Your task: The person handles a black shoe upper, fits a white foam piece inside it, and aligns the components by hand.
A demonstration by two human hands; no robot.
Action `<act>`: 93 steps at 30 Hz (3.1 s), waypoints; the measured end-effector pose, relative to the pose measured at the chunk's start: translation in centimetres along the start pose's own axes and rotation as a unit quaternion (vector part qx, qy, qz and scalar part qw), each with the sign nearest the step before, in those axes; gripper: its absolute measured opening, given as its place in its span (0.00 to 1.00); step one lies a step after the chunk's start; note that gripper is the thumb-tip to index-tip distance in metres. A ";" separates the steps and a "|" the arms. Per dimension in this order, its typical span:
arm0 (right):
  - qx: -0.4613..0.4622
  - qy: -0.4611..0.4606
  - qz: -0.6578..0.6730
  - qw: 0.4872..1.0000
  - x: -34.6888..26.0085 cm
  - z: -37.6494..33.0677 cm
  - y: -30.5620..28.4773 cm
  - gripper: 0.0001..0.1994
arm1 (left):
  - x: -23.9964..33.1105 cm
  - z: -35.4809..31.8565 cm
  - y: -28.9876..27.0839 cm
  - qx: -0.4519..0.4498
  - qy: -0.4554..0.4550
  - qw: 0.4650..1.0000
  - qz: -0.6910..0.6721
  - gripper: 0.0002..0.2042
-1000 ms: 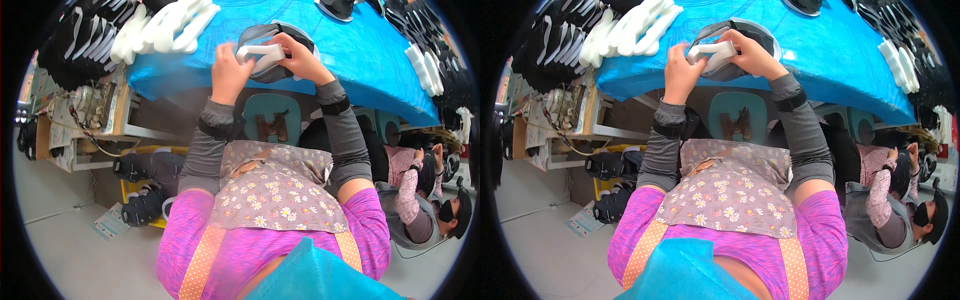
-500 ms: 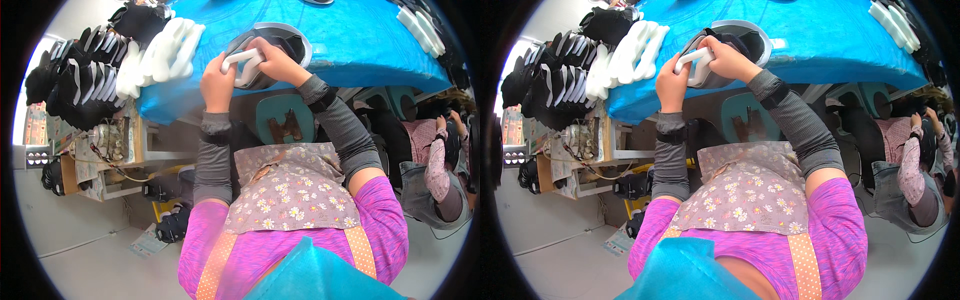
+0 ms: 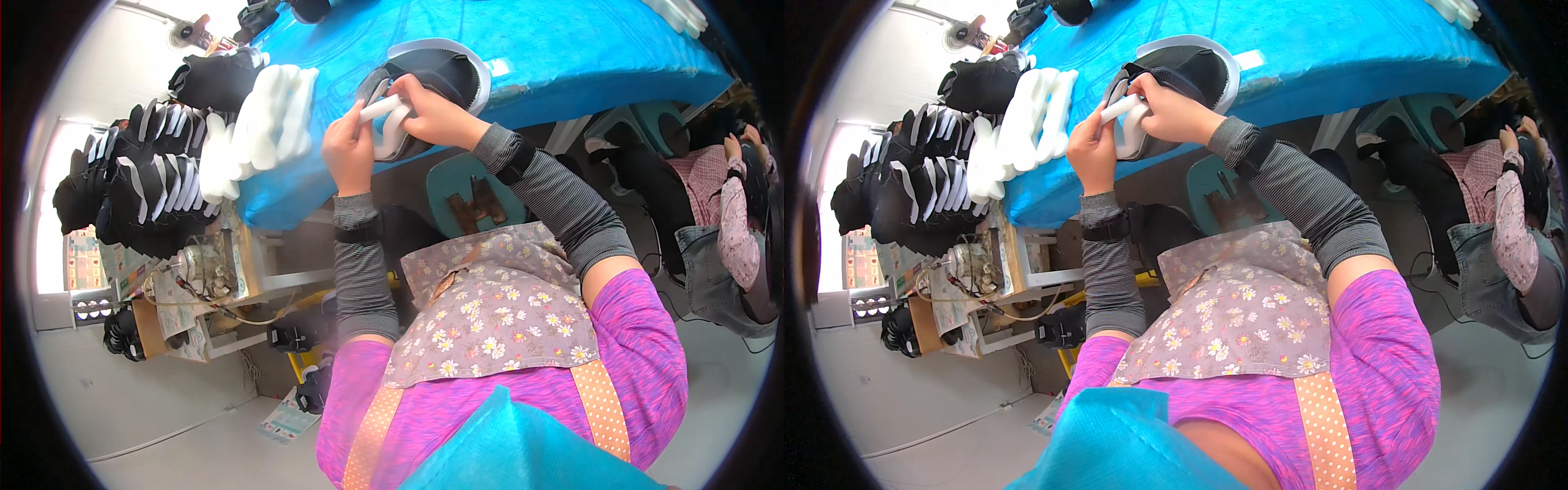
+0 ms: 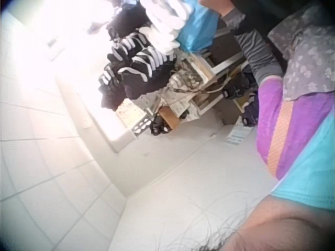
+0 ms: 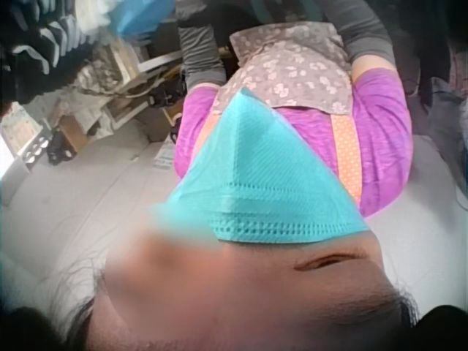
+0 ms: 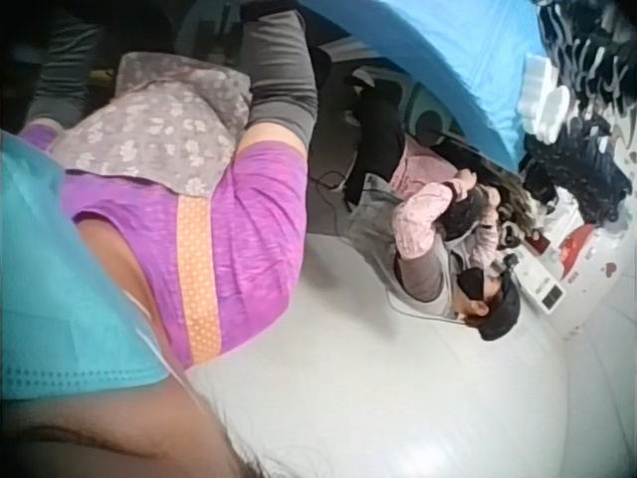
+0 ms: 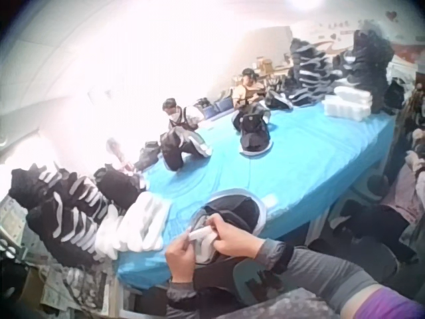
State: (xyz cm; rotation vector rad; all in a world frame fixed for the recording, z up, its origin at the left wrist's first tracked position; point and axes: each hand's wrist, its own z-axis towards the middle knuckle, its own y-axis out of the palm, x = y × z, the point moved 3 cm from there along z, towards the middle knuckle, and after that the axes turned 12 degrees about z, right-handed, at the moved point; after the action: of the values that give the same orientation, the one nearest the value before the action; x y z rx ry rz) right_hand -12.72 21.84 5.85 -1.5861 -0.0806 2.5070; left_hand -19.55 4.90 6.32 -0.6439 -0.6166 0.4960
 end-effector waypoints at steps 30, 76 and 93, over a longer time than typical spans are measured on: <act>0.051 0.003 0.009 0.999 0.3 0.2 -0.3 0.23 | 3.4 3.4 0.0 0.004 0.158 0.987 -0.026 0.18; -0.139 0.147 -0.083 0.976 0.5 3.7 -3.7 0.20 | 0.8 2.2 -4.2 -0.293 0.152 0.944 -0.031 0.13; -0.108 0.092 -0.079 0.987 1.6 3.0 -3.2 0.20 | 4.4 -1.0 -2.4 -0.074 0.233 0.963 0.110 0.27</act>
State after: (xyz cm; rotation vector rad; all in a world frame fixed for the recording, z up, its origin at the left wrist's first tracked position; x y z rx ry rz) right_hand -15.77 25.40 6.15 -1.8059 -0.4503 2.2855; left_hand -15.19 5.39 8.91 -0.9418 -0.1355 0.4851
